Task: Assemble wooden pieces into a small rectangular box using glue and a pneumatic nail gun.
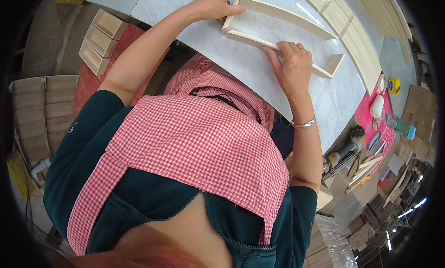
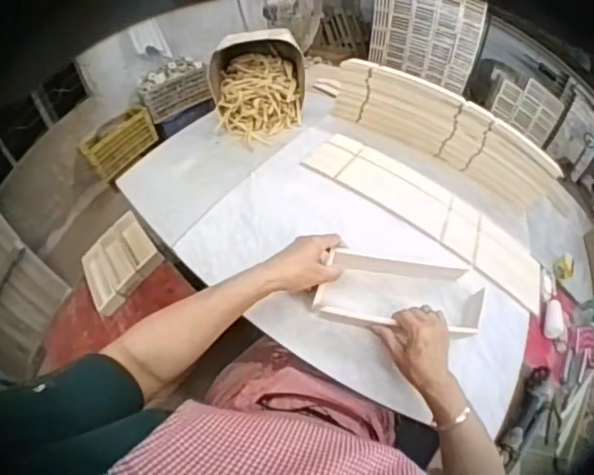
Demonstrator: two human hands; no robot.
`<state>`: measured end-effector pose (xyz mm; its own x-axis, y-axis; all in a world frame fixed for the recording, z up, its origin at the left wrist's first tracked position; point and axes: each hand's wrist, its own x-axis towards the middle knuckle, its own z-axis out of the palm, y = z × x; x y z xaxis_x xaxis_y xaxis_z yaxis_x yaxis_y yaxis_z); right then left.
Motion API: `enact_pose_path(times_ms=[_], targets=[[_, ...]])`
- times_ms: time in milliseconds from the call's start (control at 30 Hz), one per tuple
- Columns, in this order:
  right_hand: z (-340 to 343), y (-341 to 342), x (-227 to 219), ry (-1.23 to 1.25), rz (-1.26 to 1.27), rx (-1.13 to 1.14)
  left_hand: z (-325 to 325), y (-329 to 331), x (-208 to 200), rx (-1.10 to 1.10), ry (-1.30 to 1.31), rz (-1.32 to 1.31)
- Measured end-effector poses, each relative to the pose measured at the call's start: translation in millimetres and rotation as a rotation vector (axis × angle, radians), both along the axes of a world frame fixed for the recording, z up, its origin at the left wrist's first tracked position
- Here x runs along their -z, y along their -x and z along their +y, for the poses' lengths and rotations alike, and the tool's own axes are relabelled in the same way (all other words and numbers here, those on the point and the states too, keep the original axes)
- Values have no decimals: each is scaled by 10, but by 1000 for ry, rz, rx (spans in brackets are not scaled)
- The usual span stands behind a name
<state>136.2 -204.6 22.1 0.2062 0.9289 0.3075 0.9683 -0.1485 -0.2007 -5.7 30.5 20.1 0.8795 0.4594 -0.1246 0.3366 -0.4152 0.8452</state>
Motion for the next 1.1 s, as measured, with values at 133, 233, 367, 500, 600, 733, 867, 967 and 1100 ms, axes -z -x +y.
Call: enact_pose_path(times_ms=[133,233,367,500,600,733,867,967,1100], targets=[[27,27,3,17,4,6,-19,12,2,-13,57,9],[44,41,4,14,2,-4,-29,22,2,-15,99,17],[66,59,-15,16,-4,16,-55,57,-23,-41,233,42],[53,43,9,-9,-14,23,-15,251,180,145,186,-16],[-15,-25,12,16,34,13,-155,450,10,157,150,-43],[-117,-103,-87,-271,225,-49,-170,525,186,78,41,-89],[-787,-686,-138,-280,326,336,-163,519,97,81,80,-37],[-1034,-1004,18,-188,523,366,-184,485,55,91,118,-37],[-958,-1320,97,-58,747,348,-176,449,66,80,157,-25]])
